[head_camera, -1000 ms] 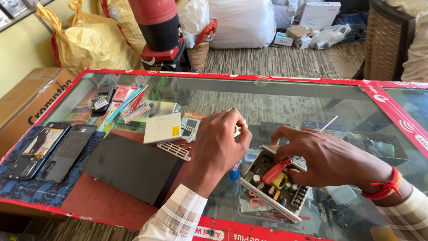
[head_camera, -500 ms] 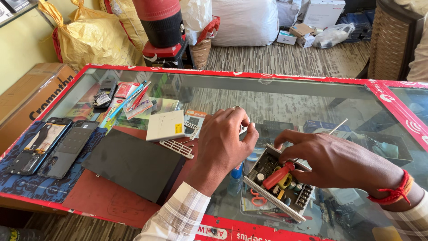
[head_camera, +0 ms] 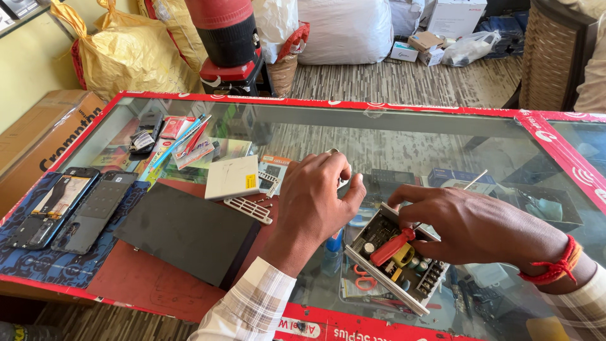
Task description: The person uses a red-handled screwdriver to tighten screws on a small white electronic device held in the left hand. The device is rotated and repositioned several times to access different screw locations. The person continues adjusting and tightening screws throughout the clip.
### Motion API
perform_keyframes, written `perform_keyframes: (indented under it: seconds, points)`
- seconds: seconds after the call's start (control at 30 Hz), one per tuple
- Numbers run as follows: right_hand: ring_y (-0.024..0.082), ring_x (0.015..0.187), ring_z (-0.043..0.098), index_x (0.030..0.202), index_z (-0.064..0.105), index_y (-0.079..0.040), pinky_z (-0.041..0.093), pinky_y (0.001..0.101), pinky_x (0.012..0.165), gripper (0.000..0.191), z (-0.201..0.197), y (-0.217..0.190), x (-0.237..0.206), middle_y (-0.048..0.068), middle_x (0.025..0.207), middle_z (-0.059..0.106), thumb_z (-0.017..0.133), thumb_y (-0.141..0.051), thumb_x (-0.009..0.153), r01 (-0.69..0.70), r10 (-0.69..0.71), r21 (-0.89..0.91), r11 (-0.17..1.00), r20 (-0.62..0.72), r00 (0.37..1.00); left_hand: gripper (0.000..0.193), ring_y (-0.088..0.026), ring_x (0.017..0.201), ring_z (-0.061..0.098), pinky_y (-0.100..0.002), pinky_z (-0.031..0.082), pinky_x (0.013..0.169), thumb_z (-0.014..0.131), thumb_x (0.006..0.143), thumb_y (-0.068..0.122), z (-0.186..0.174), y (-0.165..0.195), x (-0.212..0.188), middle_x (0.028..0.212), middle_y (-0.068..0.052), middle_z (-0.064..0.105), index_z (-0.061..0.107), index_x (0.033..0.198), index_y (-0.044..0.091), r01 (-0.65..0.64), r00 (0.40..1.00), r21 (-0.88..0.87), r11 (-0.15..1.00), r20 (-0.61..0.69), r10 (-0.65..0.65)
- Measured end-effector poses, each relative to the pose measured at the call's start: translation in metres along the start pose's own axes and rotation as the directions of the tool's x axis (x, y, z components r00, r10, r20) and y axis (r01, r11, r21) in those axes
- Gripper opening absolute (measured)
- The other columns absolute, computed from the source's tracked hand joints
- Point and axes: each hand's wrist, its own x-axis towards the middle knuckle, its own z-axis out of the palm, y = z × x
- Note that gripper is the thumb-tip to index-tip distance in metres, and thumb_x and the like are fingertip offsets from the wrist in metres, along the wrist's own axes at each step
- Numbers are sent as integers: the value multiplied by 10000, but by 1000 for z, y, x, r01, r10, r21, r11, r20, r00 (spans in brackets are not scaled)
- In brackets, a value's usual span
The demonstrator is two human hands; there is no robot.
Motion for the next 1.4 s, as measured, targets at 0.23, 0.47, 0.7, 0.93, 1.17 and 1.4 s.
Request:
perform_keyframes:
  seconds: [0.23, 0.47, 0.7, 0.93, 1.17, 1.4]
  points:
    - [300, 929, 731, 1139, 729, -109, 566, 429, 818, 374, -1, 2, 0, 19, 1361, 641, 733, -187, 773, -14, 16, -24, 1000, 50, 999, 238, -249, 762, 648, -440, 478, 730, 719, 878, 260, 1, -5, 0, 734, -37, 639, 583, 777, 94, 3, 1000, 6, 1000, 13, -4]
    - [292, 1065, 685, 1289, 648, -139, 561, 416, 865, 578, 1, 5, -5, 7, 1344, 625, 742, -159, 719, -57, 64, -59, 997, 125, 990, 240, -231, 764, 654, -436, 464, 748, 720, 878, 262, 4, -9, -1, 737, -23, 649, 585, 769, 97, -18, 1000, 11, 1000, 11, 18]
    - [256, 1056, 678, 1328, 638, -208, 549, 394, 899, 558, -1, -1, -5, -36, 1234, 672, 722, -167, 778, -187, 208, -129, 974, 173, 963, 245, -230, 758, 650, -433, 458, 740, 720, 882, 263, 4, -9, -1, 733, -23, 645, 584, 764, 97, -6, 1000, 6, 1000, 28, 6]
    - [251, 1060, 681, 1200, 666, -176, 557, 389, 881, 451, -3, -4, -8, -16, 1141, 707, 765, -209, 761, -178, 194, -130, 975, 123, 973, 244, -231, 761, 648, -432, 454, 741, 713, 883, 262, 4, -6, -1, 735, -25, 640, 580, 765, 94, -13, 999, -5, 1000, 31, 13]
    - [250, 1058, 678, 1167, 676, -177, 551, 396, 887, 435, -2, -4, -6, -12, 1097, 709, 777, -196, 744, -169, 190, -148, 974, 139, 972, 240, -230, 764, 648, -429, 446, 734, 722, 875, 255, 3, -3, 0, 740, -22, 645, 581, 759, 98, -17, 1000, -2, 1000, 21, 17]
    - [246, 1044, 672, 1158, 639, -180, 545, 388, 895, 411, -8, -12, -5, -14, 1067, 685, 754, -183, 763, -295, 322, -151, 944, 205, 924, 236, -216, 762, 653, -420, 443, 746, 720, 882, 257, 2, -3, -1, 736, -14, 653, 590, 759, 104, -16, 999, -4, 1000, 35, 17]
